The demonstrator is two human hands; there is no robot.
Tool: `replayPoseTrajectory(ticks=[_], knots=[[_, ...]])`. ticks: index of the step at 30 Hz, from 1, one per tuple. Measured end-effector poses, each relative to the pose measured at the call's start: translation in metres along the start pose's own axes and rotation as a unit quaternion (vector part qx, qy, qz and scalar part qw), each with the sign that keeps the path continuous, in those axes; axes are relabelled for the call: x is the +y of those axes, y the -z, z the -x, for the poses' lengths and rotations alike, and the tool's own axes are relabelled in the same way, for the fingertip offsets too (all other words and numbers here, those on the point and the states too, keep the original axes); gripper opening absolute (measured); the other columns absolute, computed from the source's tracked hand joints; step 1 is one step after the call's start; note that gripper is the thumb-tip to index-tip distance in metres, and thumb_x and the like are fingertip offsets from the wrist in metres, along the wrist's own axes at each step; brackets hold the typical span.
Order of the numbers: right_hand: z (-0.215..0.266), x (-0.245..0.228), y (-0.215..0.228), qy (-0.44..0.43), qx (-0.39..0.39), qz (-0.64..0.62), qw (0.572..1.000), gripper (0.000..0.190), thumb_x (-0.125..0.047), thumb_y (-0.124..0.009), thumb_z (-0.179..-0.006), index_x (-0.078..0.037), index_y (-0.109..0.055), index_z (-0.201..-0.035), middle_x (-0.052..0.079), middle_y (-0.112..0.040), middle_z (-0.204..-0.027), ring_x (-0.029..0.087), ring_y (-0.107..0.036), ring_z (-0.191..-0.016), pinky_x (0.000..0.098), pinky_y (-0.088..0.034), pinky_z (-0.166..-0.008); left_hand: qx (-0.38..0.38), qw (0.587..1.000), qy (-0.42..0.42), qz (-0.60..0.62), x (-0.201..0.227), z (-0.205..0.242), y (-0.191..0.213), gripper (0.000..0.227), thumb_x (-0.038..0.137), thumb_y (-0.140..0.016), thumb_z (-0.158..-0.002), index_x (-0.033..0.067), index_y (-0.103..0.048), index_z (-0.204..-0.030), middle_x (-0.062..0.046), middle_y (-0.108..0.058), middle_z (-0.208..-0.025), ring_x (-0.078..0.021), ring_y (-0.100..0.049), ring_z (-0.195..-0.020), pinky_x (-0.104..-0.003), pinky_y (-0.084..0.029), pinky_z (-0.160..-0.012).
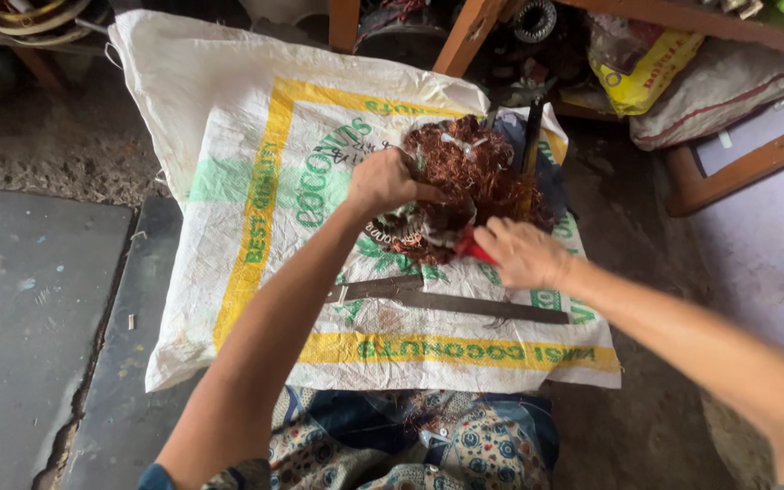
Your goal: The person strips copper wiring from an appliance motor component using pliers and a metal blade while working on a sack on the floor.
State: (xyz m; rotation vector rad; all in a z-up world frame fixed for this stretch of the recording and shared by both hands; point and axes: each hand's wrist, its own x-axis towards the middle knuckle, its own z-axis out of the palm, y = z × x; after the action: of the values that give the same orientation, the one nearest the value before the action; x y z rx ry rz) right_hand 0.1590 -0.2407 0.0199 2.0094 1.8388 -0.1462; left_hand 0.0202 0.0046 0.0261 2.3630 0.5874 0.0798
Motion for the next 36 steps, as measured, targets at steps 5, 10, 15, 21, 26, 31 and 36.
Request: replayPoseTrajectory(ticks=[5,10,15,21,26,31,36], knots=[[0.027,-0.042,-0.048,0.046,0.266,0.069,0.960,0.023,-0.001,-0.055,-0.074,-0.007,-0.051,-0.096,0.014,-0.050,-0.095,0.024,-0.056,-0.087,0.0455,-0.053,-0.077,0.028,0.992,0.096,0.071,-0.013,-0.010,-0.002,0.057,0.069,-0.076,-0.072,0.0122,-0.074,-0.072,0.003,-0.057,-0.061,-0.0047,-0.041,-0.047,-0.024,-0.039,-0.042],[0.047,-0.078,-0.053,-0.228,0.104,-0.224,0.942,0.051,0.002,-0.060,-0.073,0.000,-0.053,-0.124,0.017,-0.053,-0.099,0.028,-0.063,-0.078,0.0424,-0.058,-0.063,0.163,0.985,0.046,0.023,-0.025,-0.019,-0.016,0.062,0.066,-0.082,-0.070,0.0050,-0.070,-0.073,0.000,-0.055,-0.057,-0.0060,-0.046,-0.043,-0.024,-0.039,-0.043],[0.026,-0.043,-0.044,-0.273,-0.067,-0.529,0.801,0.020,0.008,-0.056,-0.080,0.006,-0.061,-0.100,0.016,-0.067,-0.079,0.024,-0.066,-0.061,0.0408,-0.057,-0.057,0.103,0.979,0.169,0.056,-0.017,-0.019,-0.019,0.066,0.070,-0.077,-0.075,0.0068,-0.060,-0.066,0.002,-0.050,-0.055,-0.0070,-0.037,-0.045,-0.028,-0.032,-0.041],[0.023,-0.033,-0.009,-0.254,-0.125,-0.547,0.788,0.023,0.009,-0.061,-0.074,0.004,-0.065,-0.096,0.013,-0.066,-0.078,0.021,-0.065,-0.063,0.0384,-0.057,-0.060,0.127,0.979,0.155,0.029,-0.012,-0.003,-0.011,0.066,0.071,-0.074,-0.077,0.0112,-0.052,-0.059,0.002,-0.046,-0.052,-0.0065,-0.035,-0.041,-0.027,-0.029,-0.036],[0.056,-0.024,0.042,-0.269,-0.110,-0.382,0.877,0.028,0.001,-0.065,-0.073,-0.003,-0.069,-0.101,0.012,-0.069,-0.075,0.022,-0.067,-0.065,0.0380,-0.053,-0.065,0.106,0.980,0.165,0.012,-0.007,-0.007,-0.015,0.066,0.072,-0.075,-0.077,0.0108,-0.053,-0.066,0.004,-0.041,-0.055,-0.0067,-0.030,-0.045,-0.026,-0.026,-0.040],[0.024,-0.029,0.077,-0.216,-0.157,-0.336,0.903,0.025,-0.003,-0.062,-0.076,0.000,-0.066,-0.100,0.014,-0.068,-0.074,0.027,-0.066,-0.060,0.0458,-0.052,-0.056,0.104,0.986,0.129,-0.002,0.001,0.002,-0.014,0.059,0.068,-0.074,-0.080,0.0099,-0.065,-0.072,0.002,-0.051,-0.056,-0.0067,-0.037,-0.044,-0.028,-0.030,-0.040],[-0.018,-0.028,0.082,-0.172,-0.215,-0.200,0.940,0.020,-0.002,-0.062,-0.073,0.006,-0.069,-0.089,0.016,-0.069,-0.075,0.025,-0.068,-0.064,0.0446,-0.051,-0.059,0.101,0.985,0.139,0.015,0.009,0.011,-0.011,0.057,0.063,-0.078,-0.080,0.0055,-0.075,-0.080,-0.006,-0.070,-0.069,-0.0129,-0.059,-0.054,-0.032,-0.048,-0.048]])
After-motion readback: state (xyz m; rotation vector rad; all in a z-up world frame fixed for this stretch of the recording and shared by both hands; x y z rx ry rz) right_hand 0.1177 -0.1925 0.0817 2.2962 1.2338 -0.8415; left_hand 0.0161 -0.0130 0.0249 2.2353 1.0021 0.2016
